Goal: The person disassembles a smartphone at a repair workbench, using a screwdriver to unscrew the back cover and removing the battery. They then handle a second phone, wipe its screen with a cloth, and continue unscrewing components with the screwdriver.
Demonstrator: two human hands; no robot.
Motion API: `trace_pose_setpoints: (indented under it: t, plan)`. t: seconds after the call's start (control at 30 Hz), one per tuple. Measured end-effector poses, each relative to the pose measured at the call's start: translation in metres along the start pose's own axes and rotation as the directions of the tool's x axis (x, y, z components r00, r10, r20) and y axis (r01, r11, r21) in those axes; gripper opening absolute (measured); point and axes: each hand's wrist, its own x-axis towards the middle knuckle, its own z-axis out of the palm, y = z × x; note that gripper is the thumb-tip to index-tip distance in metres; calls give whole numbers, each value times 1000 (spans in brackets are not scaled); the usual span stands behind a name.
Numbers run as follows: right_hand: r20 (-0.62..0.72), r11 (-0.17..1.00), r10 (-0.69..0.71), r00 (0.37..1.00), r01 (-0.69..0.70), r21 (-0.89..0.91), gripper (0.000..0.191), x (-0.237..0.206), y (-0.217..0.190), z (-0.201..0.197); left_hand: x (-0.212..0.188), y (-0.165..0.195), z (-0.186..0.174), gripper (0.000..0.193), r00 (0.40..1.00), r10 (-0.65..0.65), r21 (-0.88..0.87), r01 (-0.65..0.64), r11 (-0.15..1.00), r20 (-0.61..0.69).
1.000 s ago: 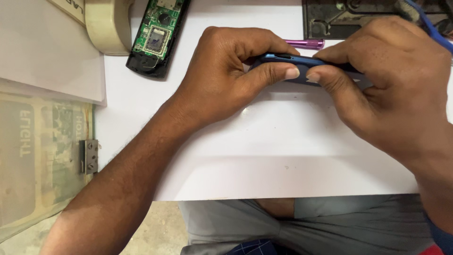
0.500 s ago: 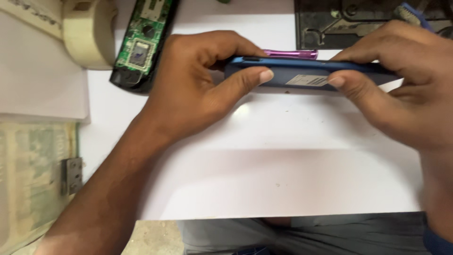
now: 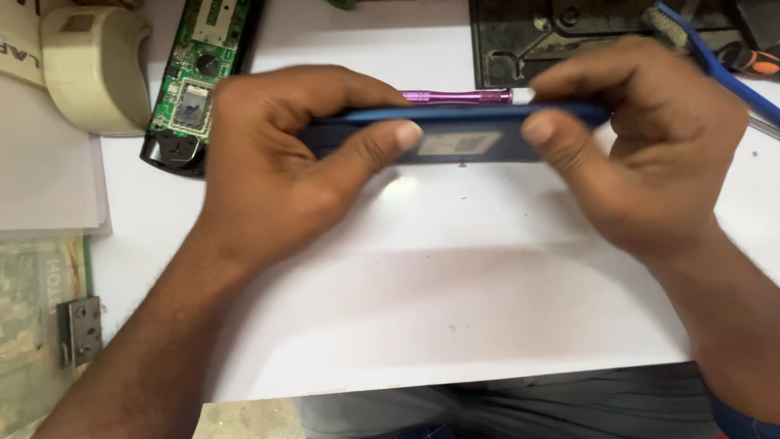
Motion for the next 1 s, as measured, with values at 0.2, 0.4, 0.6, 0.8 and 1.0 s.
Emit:
trace_pose_setpoints:
  t: [0.2, 0.4, 0.6, 0.8, 1.0]
  plan:
    - [-38, 959, 121, 992, -107, 264, 25, -3, 21, -3, 1, -2, -4, 13, 992, -45, 32, 50, 998, -118]
    - [-10, 942, 151, 988, -141, 304, 27, -7, 28, 4, 3, -1, -4, 12, 992, 4, 52, 3, 999, -126]
    - [-27, 895, 242, 970, -212, 392, 26, -12, 26, -1, 2, 0, 1, 14, 990, -94, -35, 91, 995, -106]
    - [7, 822, 295, 955, -257, 509, 24, -6, 20, 2, 1, -3, -2, 13, 985, -125, -44, 120, 992, -120]
    - [31, 762, 332, 943, -287, 581, 26, -4, 19, 2, 1, -7, -2, 13, 980, -152, -60, 145, 988, -129]
